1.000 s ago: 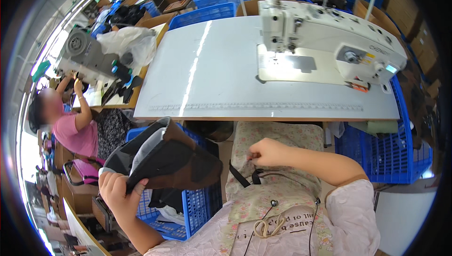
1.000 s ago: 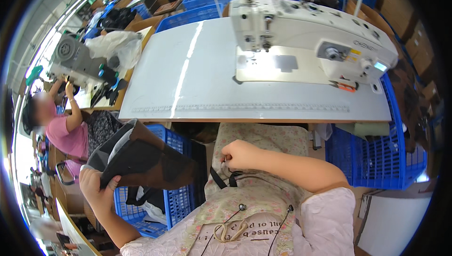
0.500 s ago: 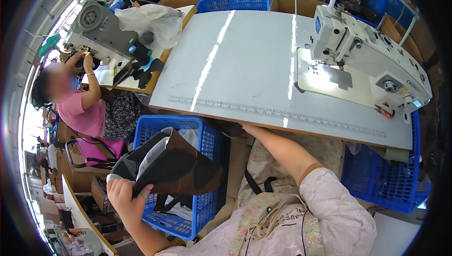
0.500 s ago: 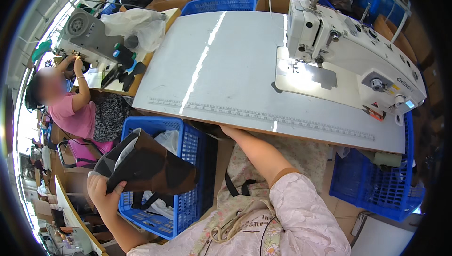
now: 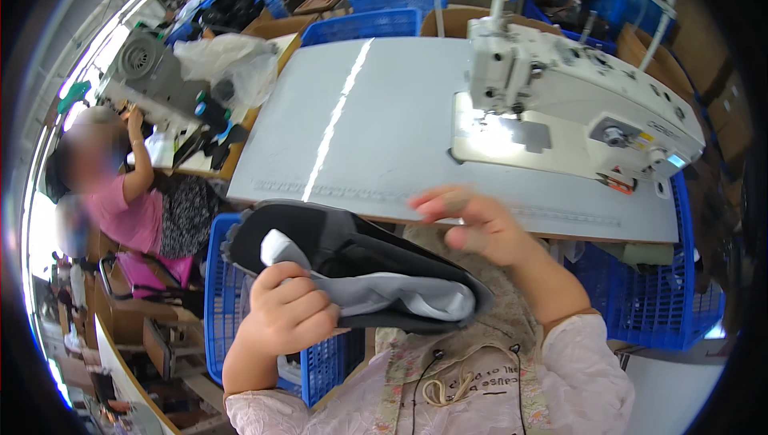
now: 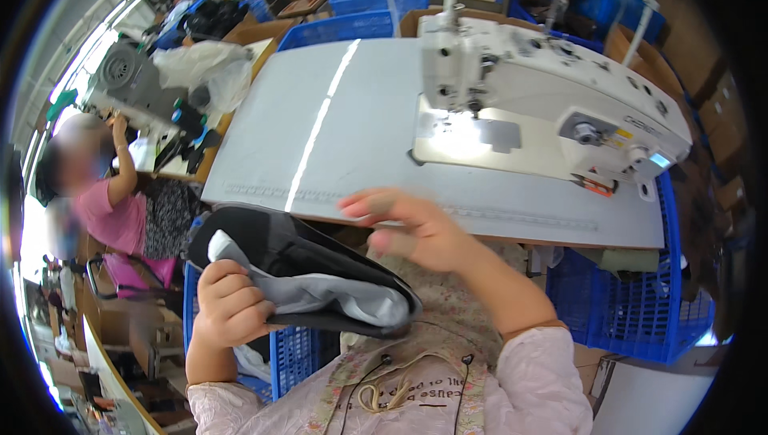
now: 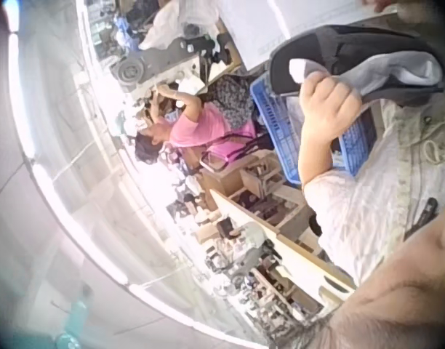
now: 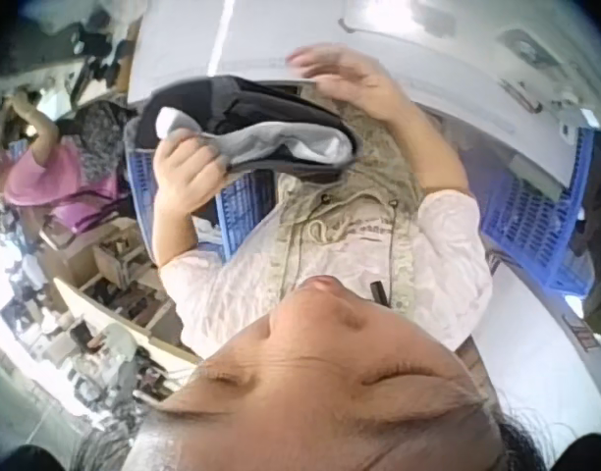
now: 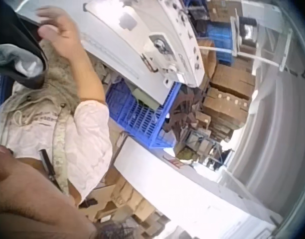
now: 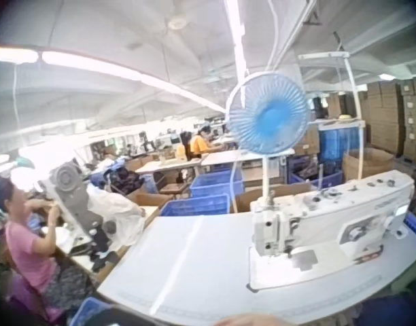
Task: The person sews shoe uppers using a sewing machine and trims the threads with snips, placing completed shoe uppers into a crate.
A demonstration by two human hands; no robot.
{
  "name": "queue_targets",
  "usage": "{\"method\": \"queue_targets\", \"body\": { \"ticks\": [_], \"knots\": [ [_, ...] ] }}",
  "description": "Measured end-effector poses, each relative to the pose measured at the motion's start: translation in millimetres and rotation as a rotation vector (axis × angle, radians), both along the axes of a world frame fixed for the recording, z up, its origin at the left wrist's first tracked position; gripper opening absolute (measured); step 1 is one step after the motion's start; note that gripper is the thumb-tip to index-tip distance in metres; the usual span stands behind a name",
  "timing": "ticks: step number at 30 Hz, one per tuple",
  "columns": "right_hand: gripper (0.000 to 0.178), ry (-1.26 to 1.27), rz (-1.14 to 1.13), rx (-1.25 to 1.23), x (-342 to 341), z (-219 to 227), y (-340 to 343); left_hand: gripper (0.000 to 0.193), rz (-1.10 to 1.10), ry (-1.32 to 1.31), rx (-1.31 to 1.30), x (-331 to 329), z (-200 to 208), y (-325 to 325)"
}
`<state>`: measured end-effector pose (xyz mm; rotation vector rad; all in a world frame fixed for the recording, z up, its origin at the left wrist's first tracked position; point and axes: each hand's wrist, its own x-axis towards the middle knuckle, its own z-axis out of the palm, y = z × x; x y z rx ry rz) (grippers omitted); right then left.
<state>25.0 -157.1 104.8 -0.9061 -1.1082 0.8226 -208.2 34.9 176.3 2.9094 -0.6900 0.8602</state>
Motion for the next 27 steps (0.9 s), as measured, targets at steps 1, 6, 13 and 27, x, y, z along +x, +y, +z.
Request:
{"method": "queue_targets", "body": {
  "ticks": [1,6,13,27],
  "knots": [
    [0.028,0.072,0.089,0.022,-5,2,5,0.031,-0.066,-0.029,-0.001,14,-4,-4],
    [0.042,-0.080,-0.114,0.243,7,4,-13,0.021,-0.198,-0.040,-0.138,53,9,-31],
    [0.070,-0.285,-0.358,0.204,23,-43,-51,0.034,-0.106,0.089,-0.144,69,8,-58],
    [0.117,-0.239,-0.603,-0.398,-44,-64,-141,0.044,0.188,0.313,-0.135,127,-3,-65]
  ]
}}
